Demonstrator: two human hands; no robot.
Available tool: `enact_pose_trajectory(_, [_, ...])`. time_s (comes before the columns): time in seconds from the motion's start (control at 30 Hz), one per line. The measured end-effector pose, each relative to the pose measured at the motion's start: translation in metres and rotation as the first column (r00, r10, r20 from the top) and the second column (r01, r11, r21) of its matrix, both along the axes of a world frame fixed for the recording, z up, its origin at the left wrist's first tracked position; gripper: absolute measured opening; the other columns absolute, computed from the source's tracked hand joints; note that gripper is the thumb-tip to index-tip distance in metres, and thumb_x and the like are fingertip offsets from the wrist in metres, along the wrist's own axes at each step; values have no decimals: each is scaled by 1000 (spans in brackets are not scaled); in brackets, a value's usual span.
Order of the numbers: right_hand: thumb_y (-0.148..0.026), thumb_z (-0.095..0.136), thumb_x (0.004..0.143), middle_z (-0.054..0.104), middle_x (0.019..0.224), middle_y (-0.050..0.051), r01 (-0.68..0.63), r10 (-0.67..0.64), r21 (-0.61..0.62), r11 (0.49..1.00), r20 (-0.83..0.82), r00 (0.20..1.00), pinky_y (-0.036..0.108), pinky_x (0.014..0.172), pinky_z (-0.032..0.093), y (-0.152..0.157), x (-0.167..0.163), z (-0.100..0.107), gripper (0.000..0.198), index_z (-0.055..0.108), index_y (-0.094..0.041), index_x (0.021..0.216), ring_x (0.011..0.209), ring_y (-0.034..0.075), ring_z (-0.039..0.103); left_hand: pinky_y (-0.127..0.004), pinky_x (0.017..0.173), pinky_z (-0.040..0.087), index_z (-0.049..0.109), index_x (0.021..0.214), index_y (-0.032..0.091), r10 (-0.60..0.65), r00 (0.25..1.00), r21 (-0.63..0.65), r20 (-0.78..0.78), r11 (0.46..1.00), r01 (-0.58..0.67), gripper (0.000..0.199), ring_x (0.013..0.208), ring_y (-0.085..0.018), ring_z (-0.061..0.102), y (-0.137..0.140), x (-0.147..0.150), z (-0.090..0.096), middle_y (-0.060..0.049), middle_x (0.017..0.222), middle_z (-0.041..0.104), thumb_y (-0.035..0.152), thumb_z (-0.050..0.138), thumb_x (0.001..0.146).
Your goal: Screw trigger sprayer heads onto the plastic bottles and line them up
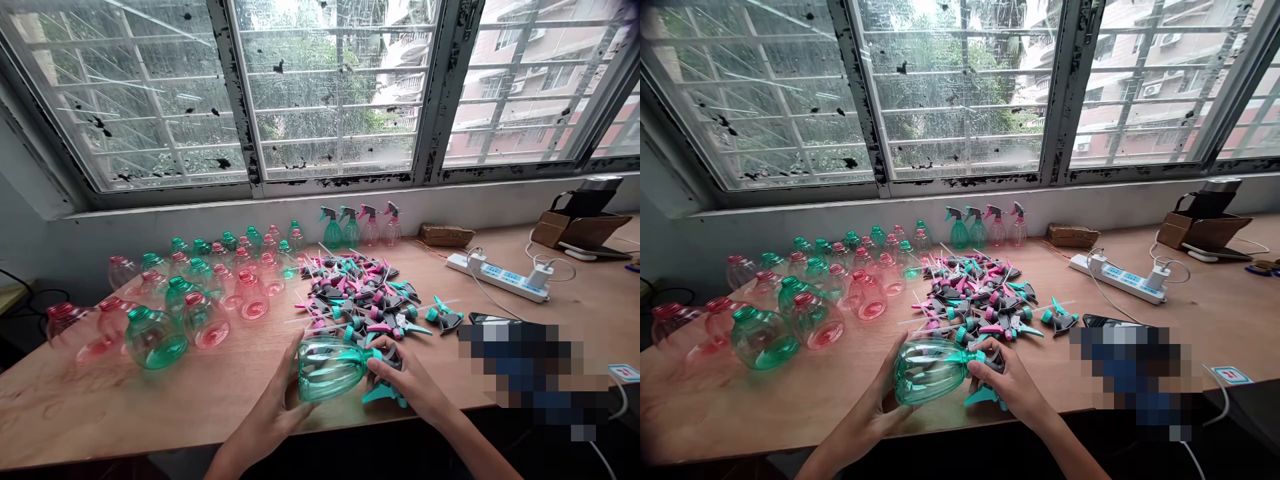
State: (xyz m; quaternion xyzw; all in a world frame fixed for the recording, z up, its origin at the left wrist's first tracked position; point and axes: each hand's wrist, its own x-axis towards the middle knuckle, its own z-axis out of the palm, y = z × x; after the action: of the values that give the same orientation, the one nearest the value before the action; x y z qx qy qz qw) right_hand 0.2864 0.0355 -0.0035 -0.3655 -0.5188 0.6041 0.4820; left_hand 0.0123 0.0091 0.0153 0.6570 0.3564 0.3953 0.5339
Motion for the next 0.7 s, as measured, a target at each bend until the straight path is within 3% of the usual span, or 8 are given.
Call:
enact_pose_trajectory(0.13, [-53, 84, 84, 76, 71, -2, -30, 30, 3, 1000, 8, 1000, 28, 64, 58, -1, 0, 0, 43, 62, -20, 100, 64, 18, 74, -54, 131, 20, 5, 166, 41, 30, 999, -17, -23, 999, -31, 107, 161, -36, 24, 0, -2, -2, -5, 177, 21, 42, 80, 89])
enact_pose_trajectory(0.23, [-53, 85, 83, 75, 69, -2, -55, 55, 0, 998, 7, 998, 27, 64, 58, -1, 0, 0, 44, 62, -20, 99, 64, 17, 74, -54, 133, 15, 7, 167, 36, 49, 998, -35, -43, 998, -51, 107, 162, -36, 16, 0, -3, 0, -6, 177, 19, 44, 80, 89])
enact_pose_trajectory(0.5, [-51, 85, 84, 77, 70, -2, -61, 60, -19, 998, -32, 998, 27, 62, 60, 1, 1, -2, 42, 62, -20, 99, 63, 17, 73, -52, 129, 28, 5, 163, 51, -17, 1000, -5, -5, 1000, 17, 96, 158, -31, 31, 1, -3, -2, 0, 175, 27, 36, 72, 96])
enact_pose_trajectory(0.7, [-50, 85, 84, 77, 70, -1, -80, 80, -19, 997, -16, 997, 32, 65, 61, 0, 1, -8, 43, 62, -19, 102, 64, 18, 73, -51, 132, 20, 3, 166, 41, 0, 1000, -32, -19, 999, -1, 106, 161, -33, 23, 1, -5, -3, -4, 178, 15, 41, 78, 91])
